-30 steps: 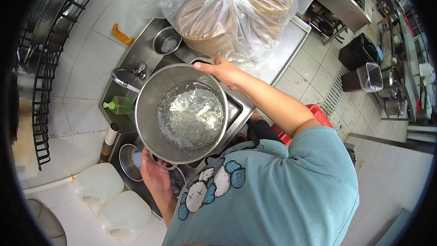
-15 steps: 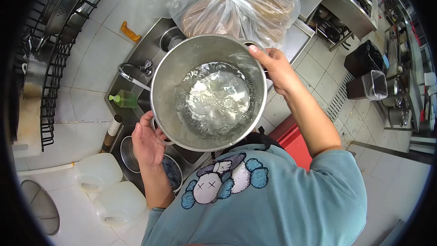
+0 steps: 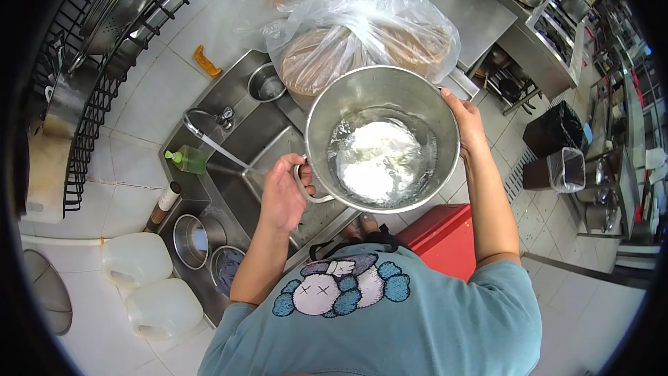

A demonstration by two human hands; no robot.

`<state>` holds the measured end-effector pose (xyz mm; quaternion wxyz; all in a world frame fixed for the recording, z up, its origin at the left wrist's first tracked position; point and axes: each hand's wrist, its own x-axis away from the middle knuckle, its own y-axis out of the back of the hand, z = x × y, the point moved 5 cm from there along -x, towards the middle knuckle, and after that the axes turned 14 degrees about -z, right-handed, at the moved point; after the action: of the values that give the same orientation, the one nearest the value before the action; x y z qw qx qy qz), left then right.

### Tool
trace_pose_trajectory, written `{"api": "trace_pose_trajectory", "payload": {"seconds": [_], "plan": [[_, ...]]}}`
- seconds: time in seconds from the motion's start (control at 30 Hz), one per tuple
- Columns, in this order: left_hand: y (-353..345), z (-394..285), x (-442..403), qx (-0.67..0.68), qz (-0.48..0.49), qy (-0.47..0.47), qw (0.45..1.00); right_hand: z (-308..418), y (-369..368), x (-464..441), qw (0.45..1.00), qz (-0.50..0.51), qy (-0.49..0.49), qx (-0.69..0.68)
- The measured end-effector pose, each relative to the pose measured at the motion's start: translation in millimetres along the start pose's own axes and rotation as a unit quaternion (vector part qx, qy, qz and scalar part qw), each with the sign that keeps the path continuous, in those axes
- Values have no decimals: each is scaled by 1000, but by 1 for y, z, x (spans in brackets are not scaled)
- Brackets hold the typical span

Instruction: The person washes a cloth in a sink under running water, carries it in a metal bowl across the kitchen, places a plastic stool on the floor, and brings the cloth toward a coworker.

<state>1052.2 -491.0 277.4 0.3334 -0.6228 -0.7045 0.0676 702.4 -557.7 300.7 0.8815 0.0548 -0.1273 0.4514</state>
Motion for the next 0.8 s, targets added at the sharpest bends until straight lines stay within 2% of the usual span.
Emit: {"api": "trace_pose_trajectory", "payload": {"seconds": [0.13, 0.23, 0.3, 0.4, 0.43, 0.47, 0.5, 0.53, 0.57, 0.6, 0.63, 0.67, 0.7, 0.73, 0.8], "plan": [[-20, 14, -16, 44, 8, 13, 999, -7, 10, -47, 999, 6, -17, 42], [-31, 24, -35, 35, 39, -43, 998, -3, 12, -71, 999, -16, -9, 37], [-42, 25, -45, 50, 28, -62, 996, -1, 3, -76, 1000, 16, -25, 10], [-39, 23, -47, 54, 29, -30, 998, -6, -5, -99, 994, 84, -62, -12], [-27, 18, -43, -64, -7, -93, 994, -2, -7, -97, 995, 90, -32, 1], [-17, 12, -38, -181, -41, -150, 971, 3, 0, -107, 992, 86, 38, 86], [3, -7, -20, -325, -101, -279, 898, 5, 11, -118, 985, 55, 86, 138], [21, -36, 4, -441, -163, -378, 797, 9, 24, -129, 968, 15, 175, 178], [40, -65, 30, -544, -216, -463, 665, 27, 26, -103, 957, -59, 192, 209], [76, -78, 51, -577, -283, -457, 615, 43, 35, -98, 922, -64, 329, 195], [110, -87, 77, -621, -349, -433, 552, 64, 28, -59, 916, -66, 367, 146], [157, -87, 101, -634, -410, -398, 521, 79, 19, -20, 905, -66, 403, 120], [199, -85, 129, -659, -458, -324, 502, 90, 3, 24, 889, -56, 444, 93], [235, -77, 158, -682, -503, -274, 454, 97, -14, 63, 862, -58, 494, 96], [300, -46, 210, -724, -560, -81, 394, 98, -51, 136, 806, -30, 588, 58]]}}
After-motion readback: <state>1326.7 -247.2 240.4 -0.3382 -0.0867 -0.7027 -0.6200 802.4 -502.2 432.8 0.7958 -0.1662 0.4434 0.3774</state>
